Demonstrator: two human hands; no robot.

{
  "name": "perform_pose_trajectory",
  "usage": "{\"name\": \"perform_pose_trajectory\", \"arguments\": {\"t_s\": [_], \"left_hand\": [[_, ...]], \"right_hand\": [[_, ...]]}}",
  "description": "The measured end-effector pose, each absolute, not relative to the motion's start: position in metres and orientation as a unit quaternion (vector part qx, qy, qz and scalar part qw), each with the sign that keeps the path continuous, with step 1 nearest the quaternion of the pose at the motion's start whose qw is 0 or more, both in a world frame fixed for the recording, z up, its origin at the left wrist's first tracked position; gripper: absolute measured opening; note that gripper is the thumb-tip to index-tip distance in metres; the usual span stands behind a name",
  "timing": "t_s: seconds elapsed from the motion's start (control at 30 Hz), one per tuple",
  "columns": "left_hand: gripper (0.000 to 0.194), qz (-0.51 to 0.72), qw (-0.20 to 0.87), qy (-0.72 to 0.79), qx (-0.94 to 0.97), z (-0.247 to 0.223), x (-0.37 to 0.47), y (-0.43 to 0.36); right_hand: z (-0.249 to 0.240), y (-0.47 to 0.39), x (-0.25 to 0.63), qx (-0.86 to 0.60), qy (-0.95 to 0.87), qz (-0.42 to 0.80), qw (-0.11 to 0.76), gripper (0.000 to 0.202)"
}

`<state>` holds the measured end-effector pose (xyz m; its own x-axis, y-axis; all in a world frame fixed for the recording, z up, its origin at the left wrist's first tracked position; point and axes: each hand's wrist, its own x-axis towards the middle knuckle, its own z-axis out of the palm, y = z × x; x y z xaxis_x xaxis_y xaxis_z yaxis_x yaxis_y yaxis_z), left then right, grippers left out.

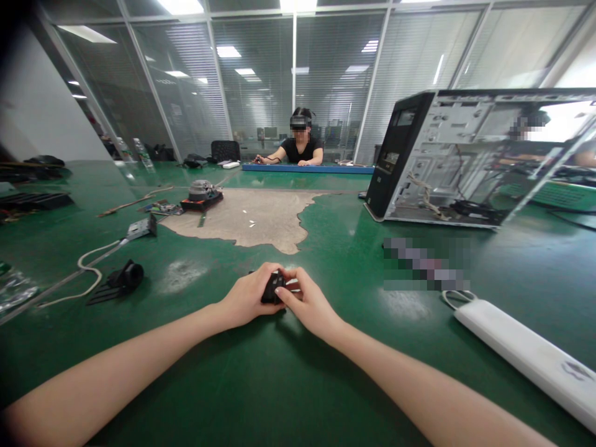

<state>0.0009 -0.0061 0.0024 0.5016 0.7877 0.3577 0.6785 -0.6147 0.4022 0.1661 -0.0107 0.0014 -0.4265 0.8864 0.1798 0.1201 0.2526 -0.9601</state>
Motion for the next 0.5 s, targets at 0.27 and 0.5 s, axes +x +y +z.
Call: {"name": "perform_pose_trajectory", "arguments": {"t_s": [0.27, 0.5], "left_hand": [[0.054, 0.26, 0.102, 0.421, 0.863, 0.0035, 0.0011, -0.0071], [0.054, 0.257, 0.097, 0.43, 0.86, 0.0024, 0.0012, -0.0067]], "right_hand": [[0.0005, -0.0121, 0.1672, -0.325, -0.709, 0.47, 0.414, 0.015], [-0.0036, -0.0069, 0.1664, -0.358, -0.688, 0.484, 0.405, 0.021]]}}
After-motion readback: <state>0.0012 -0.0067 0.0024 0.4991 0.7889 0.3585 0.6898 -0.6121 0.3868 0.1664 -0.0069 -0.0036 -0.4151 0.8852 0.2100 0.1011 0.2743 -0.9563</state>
